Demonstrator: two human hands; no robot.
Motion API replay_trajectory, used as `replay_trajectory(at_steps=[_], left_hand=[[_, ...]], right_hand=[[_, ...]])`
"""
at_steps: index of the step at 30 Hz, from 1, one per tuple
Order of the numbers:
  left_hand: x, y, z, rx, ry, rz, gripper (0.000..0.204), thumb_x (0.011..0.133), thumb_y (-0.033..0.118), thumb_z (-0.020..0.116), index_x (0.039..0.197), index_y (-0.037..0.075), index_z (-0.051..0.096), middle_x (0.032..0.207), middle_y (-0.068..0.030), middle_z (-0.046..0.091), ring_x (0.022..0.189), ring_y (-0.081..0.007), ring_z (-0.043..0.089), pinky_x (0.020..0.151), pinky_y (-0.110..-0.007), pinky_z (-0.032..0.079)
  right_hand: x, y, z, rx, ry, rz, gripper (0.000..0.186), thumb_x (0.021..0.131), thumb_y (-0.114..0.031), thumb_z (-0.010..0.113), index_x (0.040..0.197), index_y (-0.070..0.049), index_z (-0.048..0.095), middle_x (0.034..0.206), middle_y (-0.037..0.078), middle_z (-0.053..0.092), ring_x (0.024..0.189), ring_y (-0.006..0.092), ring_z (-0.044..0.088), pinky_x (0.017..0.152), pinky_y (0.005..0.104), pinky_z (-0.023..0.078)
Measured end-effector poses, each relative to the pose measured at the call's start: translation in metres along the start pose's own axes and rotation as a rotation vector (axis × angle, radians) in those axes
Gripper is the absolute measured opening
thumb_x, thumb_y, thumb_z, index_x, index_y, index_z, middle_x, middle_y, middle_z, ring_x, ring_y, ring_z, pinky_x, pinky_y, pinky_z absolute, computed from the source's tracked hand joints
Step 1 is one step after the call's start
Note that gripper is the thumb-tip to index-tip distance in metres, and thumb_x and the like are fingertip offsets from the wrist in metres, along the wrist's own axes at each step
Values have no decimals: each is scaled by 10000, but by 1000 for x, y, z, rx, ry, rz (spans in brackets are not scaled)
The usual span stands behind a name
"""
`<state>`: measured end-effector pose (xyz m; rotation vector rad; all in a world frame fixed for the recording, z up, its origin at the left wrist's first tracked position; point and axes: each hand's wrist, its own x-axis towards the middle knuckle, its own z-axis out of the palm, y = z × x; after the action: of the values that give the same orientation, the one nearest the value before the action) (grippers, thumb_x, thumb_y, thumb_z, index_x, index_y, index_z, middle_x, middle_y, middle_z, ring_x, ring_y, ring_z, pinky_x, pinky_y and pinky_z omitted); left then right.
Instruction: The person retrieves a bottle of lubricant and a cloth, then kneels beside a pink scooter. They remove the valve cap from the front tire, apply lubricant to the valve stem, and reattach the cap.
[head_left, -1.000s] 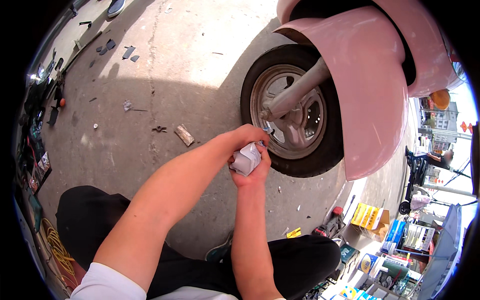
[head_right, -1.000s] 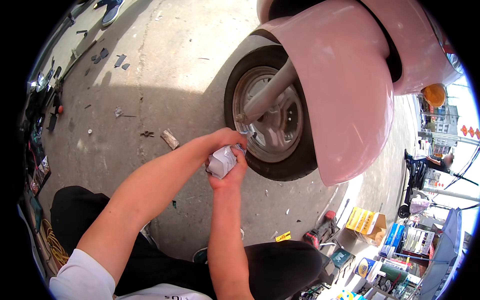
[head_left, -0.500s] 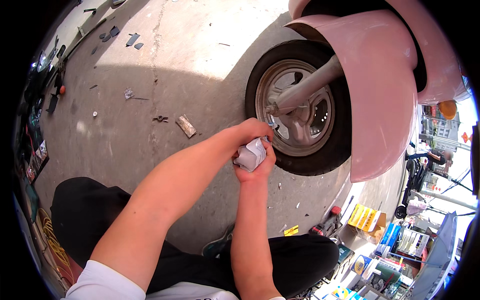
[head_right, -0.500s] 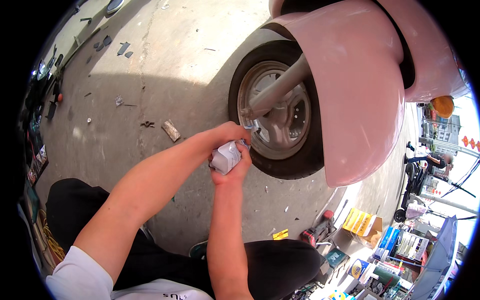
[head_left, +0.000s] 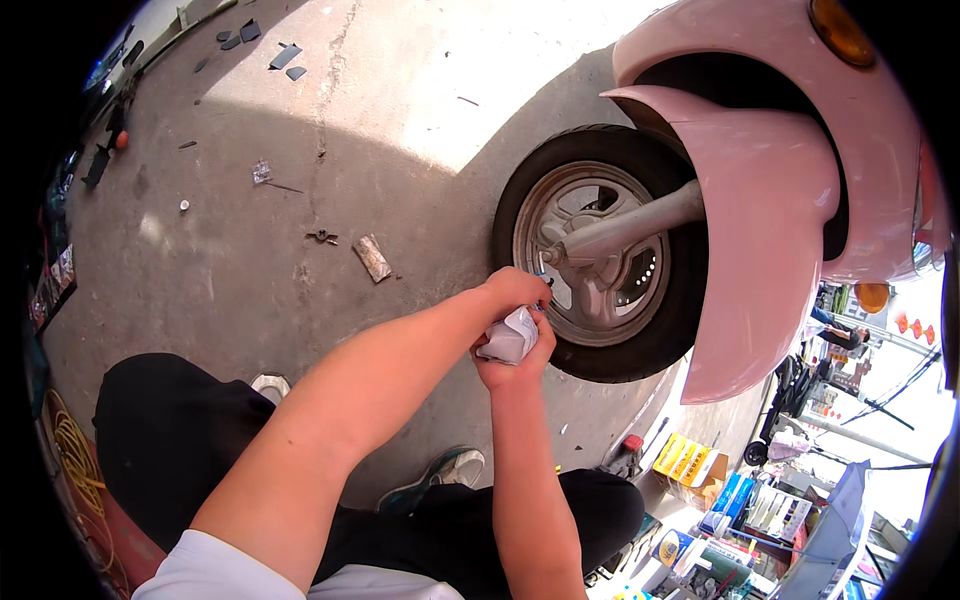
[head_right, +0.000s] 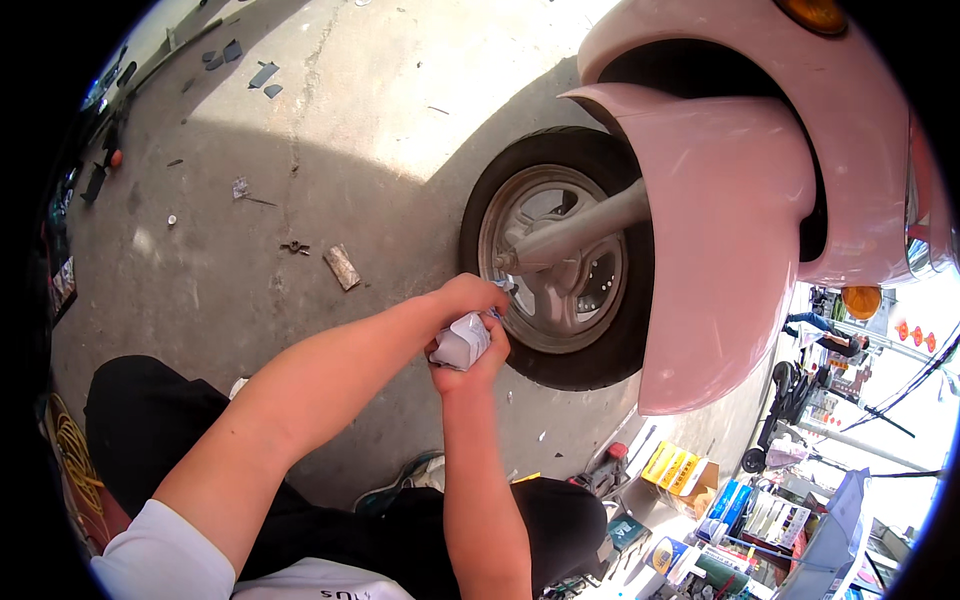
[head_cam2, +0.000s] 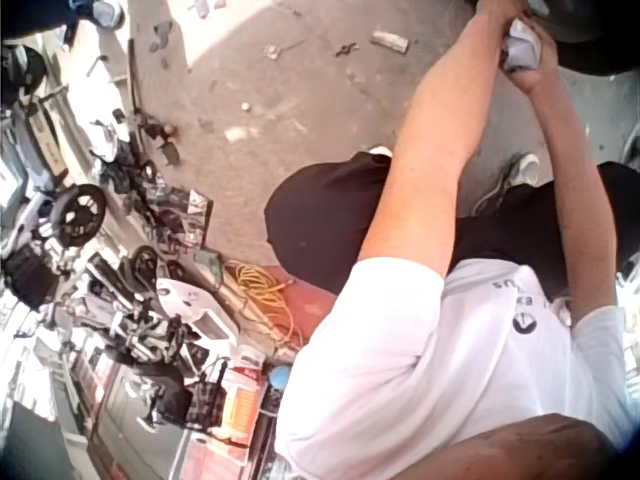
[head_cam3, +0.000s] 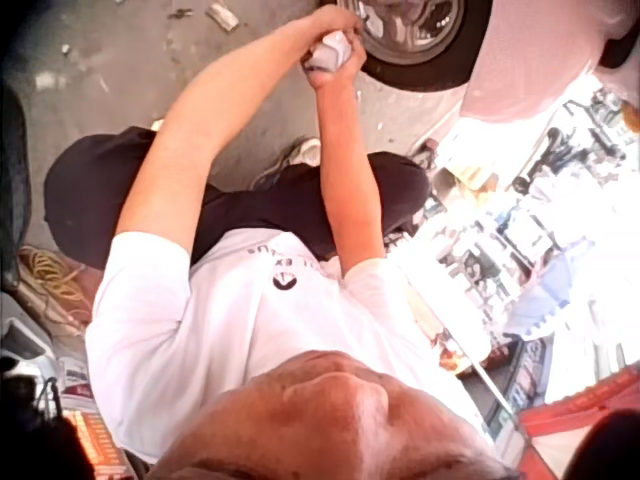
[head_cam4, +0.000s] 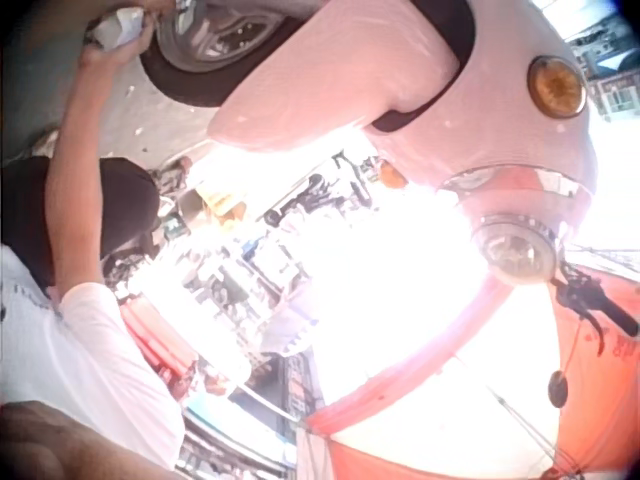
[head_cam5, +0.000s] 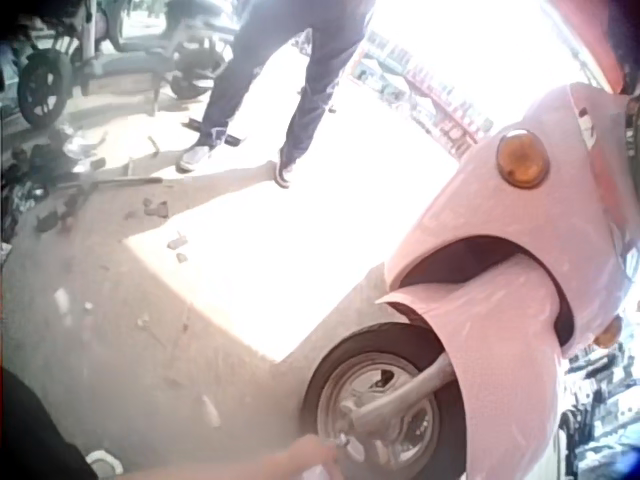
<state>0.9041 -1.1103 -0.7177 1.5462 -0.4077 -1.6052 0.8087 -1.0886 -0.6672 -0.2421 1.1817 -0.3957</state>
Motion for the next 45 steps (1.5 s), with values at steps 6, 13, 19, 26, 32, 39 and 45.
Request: replay_trajectory(at_steps=[6,13,19,26,32,39,45], left_hand=[[-1,0,-1,-64,21,-22,264,640,234,691,824,47,718,900,-129,696,813,-204,669,715,-315,511],[-5,2,0,-128,81,-100,312,611,228,706,839,14,717,938,-141,695,863,-228,674,747,-315,518],[-19,9,-2,-180,99,-129,336,613,225,703,878,20,718,991,-162,685,908,-248,670,790,-317,516],[-16,8,-2,-141,86,-131,348,621,236,704,898,25,718,1010,-173,678,929,-254,666,802,-322,513],[-5,1,0,-128,72,-124,339,638,224,700,897,6,713,1001,-176,680,928,-259,666,800,-329,513],[-2,1,-1,-89,56,-68,290,658,202,689,842,-22,702,891,-154,692,840,-241,673,743,-335,512],[2,2,-1,5,78,-38,295,645,197,688,834,-30,700,903,-172,689,849,-258,672,743,-347,513]], right_hand=[[5,2,-4,-27,40,-8,370,788,-396,467,1096,-223,579,1088,-11,602,975,228,572,741,380,455],[9,-1,-13,-41,-17,5,410,793,-423,454,1132,-221,567,1122,-1,594,1040,232,555,851,417,444],[9,-2,-14,-21,-17,-4,418,792,-423,446,1131,-210,568,1124,24,595,1065,244,551,905,432,433],[9,-2,-15,-3,-57,23,411,803,-412,430,1130,-207,571,1124,22,597,1051,245,558,880,423,446],[8,0,-12,-7,-7,21,391,799,-412,441,1103,-210,579,1114,12,598,1033,243,561,848,410,454],[9,1,-11,-58,7,-8,389,781,-416,462,1110,-239,573,1102,-10,595,1015,231,552,799,406,441],[12,1,-10,-32,5,-8,389,775,-405,468,1112,-238,568,1098,-5,592,1003,234,559,789,404,448]])
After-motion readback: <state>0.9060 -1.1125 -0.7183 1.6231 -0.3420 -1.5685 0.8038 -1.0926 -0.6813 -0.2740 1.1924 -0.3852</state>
